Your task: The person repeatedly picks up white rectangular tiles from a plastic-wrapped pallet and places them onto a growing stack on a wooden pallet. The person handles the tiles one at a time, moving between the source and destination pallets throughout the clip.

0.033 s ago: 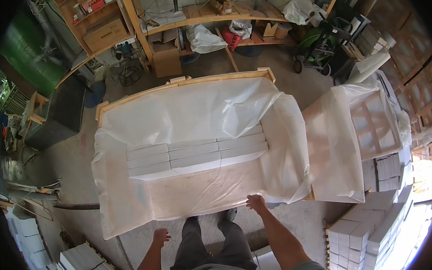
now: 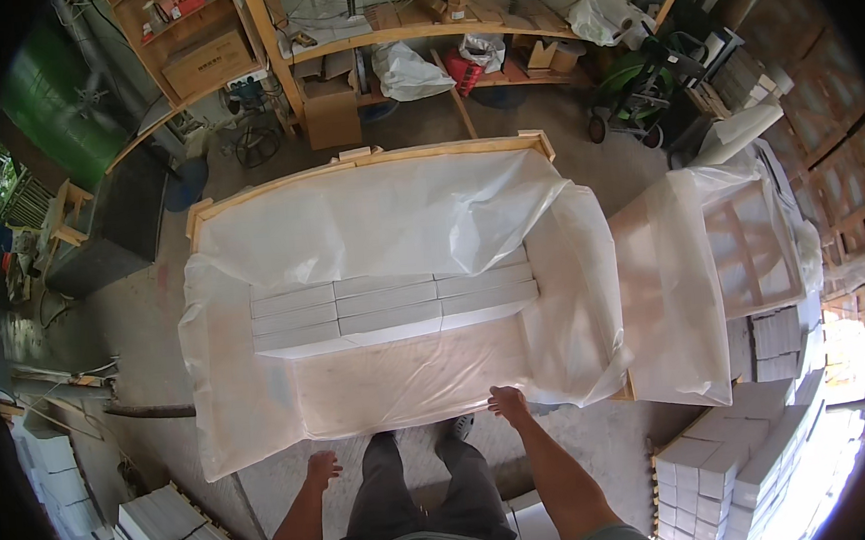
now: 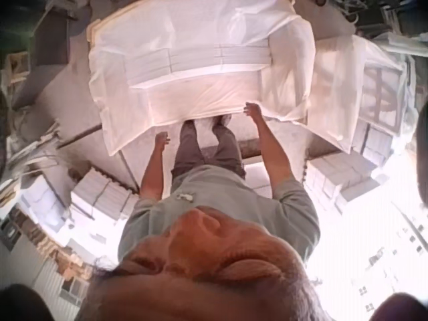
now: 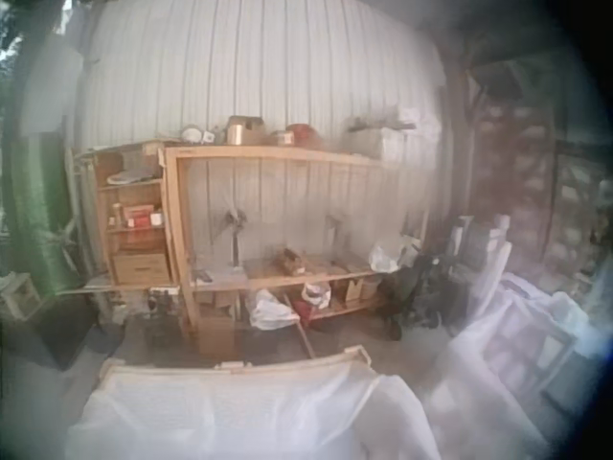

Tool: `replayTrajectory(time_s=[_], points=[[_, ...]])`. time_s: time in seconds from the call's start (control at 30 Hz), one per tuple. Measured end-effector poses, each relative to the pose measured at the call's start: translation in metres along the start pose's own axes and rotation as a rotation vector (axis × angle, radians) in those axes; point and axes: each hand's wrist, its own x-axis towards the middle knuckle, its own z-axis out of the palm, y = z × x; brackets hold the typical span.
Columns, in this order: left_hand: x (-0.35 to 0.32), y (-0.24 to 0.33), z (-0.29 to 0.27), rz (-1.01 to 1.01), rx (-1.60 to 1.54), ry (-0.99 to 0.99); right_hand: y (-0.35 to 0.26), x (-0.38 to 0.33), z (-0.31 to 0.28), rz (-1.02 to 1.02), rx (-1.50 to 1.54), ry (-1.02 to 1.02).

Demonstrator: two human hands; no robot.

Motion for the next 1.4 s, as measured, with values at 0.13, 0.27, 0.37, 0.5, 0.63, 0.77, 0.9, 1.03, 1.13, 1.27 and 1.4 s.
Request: replayTrajectory(time_s=[0.13,0.27,0.37,0.5,0.63,0.77,0.9,1.03,1.13,1.27,1.4], points=[[0.068,0.07,0.023,-0.001,-0.102,0.068,-0.019,0.03,0.057,0.009,0.113,-0.033],[0.151,0.147,0.042,-0.031,-0.202,0.054,-0.041,0.091,0.094,-0.011,0.103,-0.017],[0.215,0.182,0.042,-0.142,-0.323,-0.014,-0.061,0.145,0.121,-0.019,0.044,0.081],[0.254,0.24,0.069,-0.184,-0.556,0.016,-0.099,0.209,0.147,0.023,0.019,0.195],[0.292,0.226,0.073,-0.123,-0.672,0.159,-0.13,0.256,0.194,0.125,0.122,0.38],[0.297,0.229,0.103,-0.012,-0.575,0.111,-0.08,0.32,0.177,0.055,0.127,0.909],[0.309,0.204,0.082,0.052,-0.528,0.157,-0.086,0.311,0.196,-0.004,0.092,0.723],[0.306,0.191,0.081,0.088,-0.514,0.116,-0.093,0.292,0.19,-0.101,0.095,0.605],[0.304,0.173,0.083,0.16,-0.572,0.111,-0.107,0.271,0.178,0.025,0.113,0.366],[0.293,0.16,0.075,0.169,-0.594,-0.058,-0.098,0.269,0.161,0.042,0.139,0.193],[0.283,0.187,0.053,0.061,-0.708,-0.269,-0.102,0.272,0.141,0.101,0.239,-0.014]])
